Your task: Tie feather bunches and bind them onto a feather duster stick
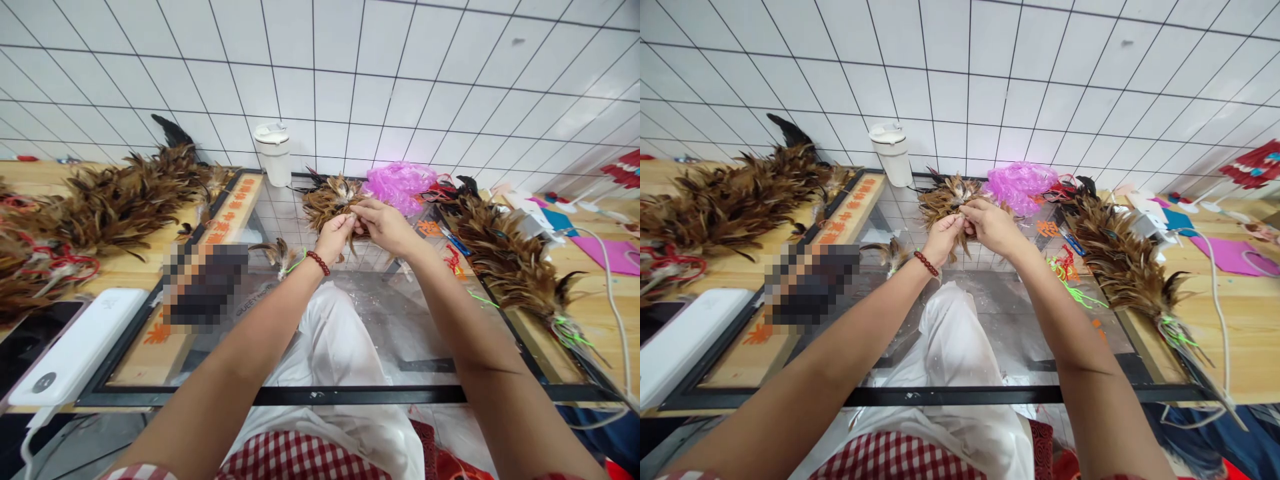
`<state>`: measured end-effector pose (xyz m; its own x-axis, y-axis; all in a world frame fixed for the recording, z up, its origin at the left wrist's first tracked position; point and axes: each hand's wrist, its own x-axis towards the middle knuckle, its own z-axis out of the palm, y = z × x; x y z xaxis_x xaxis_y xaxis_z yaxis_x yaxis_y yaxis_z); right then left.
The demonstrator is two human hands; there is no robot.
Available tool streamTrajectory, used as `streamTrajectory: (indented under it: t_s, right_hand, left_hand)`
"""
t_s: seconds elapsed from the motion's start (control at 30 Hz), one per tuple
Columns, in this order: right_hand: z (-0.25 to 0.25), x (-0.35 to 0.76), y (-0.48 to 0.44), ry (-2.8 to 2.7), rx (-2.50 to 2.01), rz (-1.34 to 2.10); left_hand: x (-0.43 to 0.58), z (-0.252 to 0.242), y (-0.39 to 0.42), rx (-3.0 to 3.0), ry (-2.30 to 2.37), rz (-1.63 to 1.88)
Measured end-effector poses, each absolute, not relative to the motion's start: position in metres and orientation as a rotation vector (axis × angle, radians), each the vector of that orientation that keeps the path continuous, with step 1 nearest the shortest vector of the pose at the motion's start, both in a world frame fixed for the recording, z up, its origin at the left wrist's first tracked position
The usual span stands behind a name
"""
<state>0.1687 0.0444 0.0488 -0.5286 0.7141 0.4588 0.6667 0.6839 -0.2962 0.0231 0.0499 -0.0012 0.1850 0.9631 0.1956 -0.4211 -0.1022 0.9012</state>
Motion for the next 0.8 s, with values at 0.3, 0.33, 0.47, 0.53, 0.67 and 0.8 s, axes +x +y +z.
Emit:
streamTrajectory:
  t_s: [0.3, 0.33, 0.47, 0.53, 0.67, 0.8]
  right_hand:
    - [0.052, 0.171, 0.046, -2.451, -1.059, 0.191]
    - [0.053, 0.172, 0.046, -2.461, -1.084, 0.178]
    - [0.066, 0.181, 0.041, -2.456, -1.359, 0.046]
    - [0.074, 0.190, 0.038, -2.510, -1.510, 0.020]
    - [0.075, 0.211, 0.040, -2.668, -1.655, 0.147]
    - [0.058, 0.223, 0.048, -2.695, -1.714, 0.367]
  left_hand:
    - [0.022, 0.001, 0.043, 1.043, 0.639, 1.093]
    - [0.021, 0.000, 0.043, 1.042, 0.636, 1.078]
    - [0.021, 0.000, 0.044, 1.009, 0.651, 1.083]
    - [0.021, 0.001, 0.045, 0.987, 0.683, 1.087]
    - [0.021, 0.000, 0.047, 0.934, 0.717, 1.099]
    - [0.018, -0.001, 0.050, 0.881, 0.676, 1.125]
